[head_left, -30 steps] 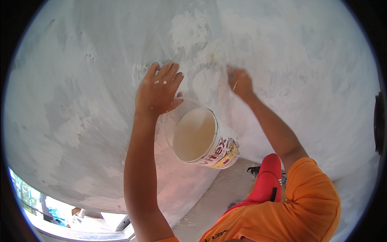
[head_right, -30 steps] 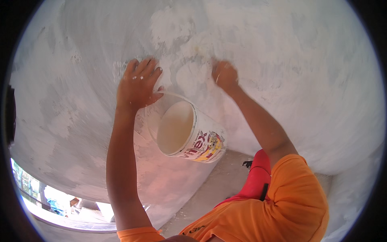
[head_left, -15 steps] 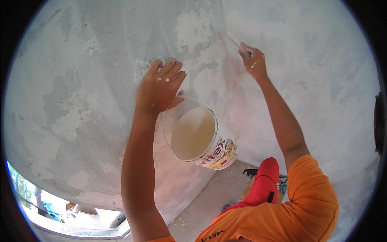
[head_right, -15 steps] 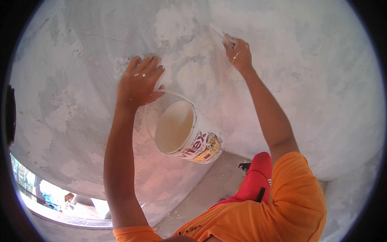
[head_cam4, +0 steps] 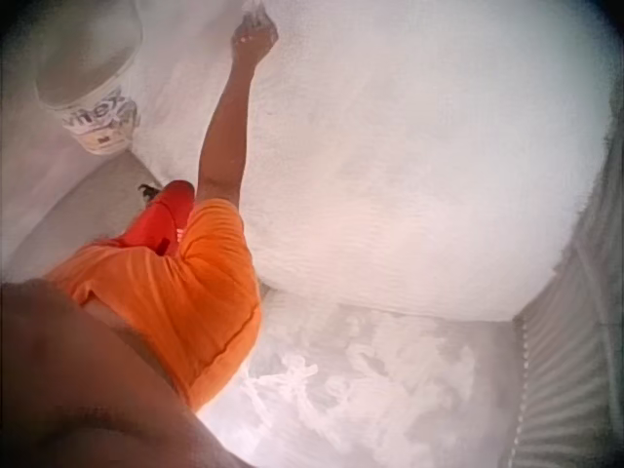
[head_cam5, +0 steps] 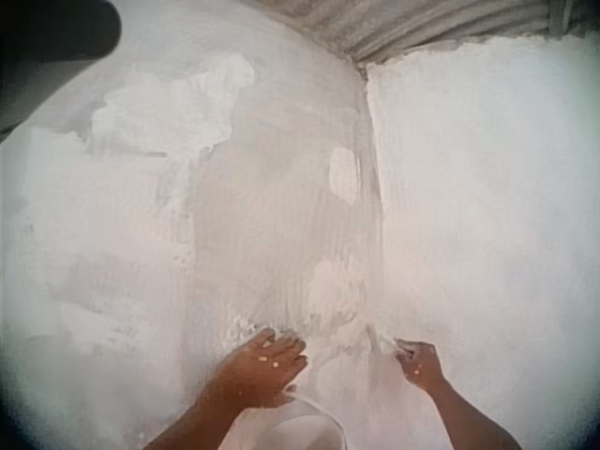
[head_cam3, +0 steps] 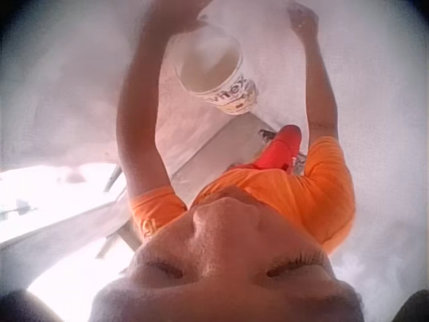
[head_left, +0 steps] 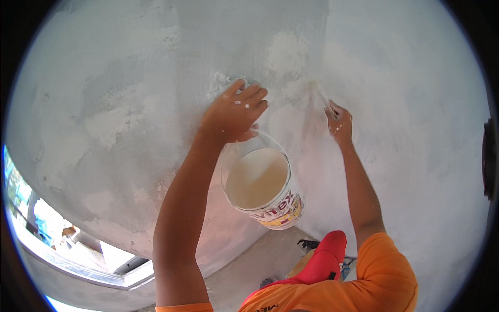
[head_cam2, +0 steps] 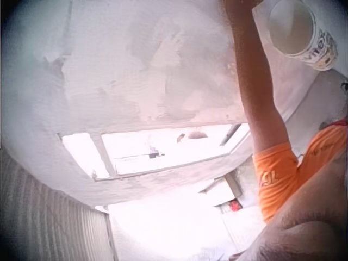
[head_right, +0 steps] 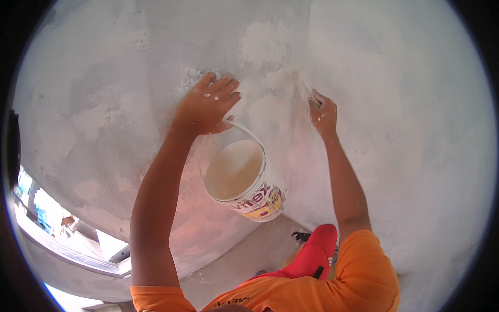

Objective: The person applies white plaster to a concrete wall using a brush, dipping the brush into a bucket of plaster and smoothing it onto the surface.

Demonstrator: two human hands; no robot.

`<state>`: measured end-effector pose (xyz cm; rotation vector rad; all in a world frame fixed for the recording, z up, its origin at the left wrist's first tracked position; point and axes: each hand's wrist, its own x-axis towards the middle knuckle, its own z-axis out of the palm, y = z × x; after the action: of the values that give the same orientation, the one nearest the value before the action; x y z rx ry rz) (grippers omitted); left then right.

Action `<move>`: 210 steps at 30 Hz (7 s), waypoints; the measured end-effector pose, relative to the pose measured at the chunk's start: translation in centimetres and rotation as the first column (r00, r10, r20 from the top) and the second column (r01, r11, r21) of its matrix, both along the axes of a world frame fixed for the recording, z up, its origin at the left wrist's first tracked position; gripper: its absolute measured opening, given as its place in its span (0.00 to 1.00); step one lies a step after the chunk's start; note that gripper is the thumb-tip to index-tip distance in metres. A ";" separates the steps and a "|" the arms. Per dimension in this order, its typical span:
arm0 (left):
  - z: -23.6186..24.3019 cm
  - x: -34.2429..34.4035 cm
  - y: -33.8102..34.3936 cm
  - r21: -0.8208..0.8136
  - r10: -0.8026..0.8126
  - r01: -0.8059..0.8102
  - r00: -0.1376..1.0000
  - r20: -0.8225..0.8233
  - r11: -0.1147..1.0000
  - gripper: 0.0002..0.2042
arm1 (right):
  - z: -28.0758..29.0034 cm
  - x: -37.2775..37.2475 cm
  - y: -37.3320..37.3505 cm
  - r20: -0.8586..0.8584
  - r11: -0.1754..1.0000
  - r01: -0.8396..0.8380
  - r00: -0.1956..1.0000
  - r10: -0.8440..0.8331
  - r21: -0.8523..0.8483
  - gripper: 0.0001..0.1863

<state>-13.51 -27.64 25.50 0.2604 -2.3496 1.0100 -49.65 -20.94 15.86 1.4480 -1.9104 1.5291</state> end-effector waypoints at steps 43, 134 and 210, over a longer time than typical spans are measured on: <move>-10.1 -2.3 7.9 0.720 -0.032 0.131 0.988 -0.149 0.682 0.16 | -16.3 11.2 28.8 0.912 0.940 -0.340 0.392 0.121 0.021 0.10; -34.9 -17.6 25.2 0.839 -0.803 -0.271 0.526 -0.281 -0.472 0.47 | -17.8 14.1 37.5 -0.058 -0.010 0.062 0.853 -0.518 0.998 0.10; 8.2 3.4 7.1 -0.235 0.309 -0.265 0.935 0.173 0.935 0.32 | -0.6 4.8 6.3 -0.124 0.980 -0.100 0.985 0.122 0.171 0.19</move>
<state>-10.14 -20.59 33.67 0.4485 -2.4096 1.4799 -44.84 -14.64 15.27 1.7089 -1.9427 1.3085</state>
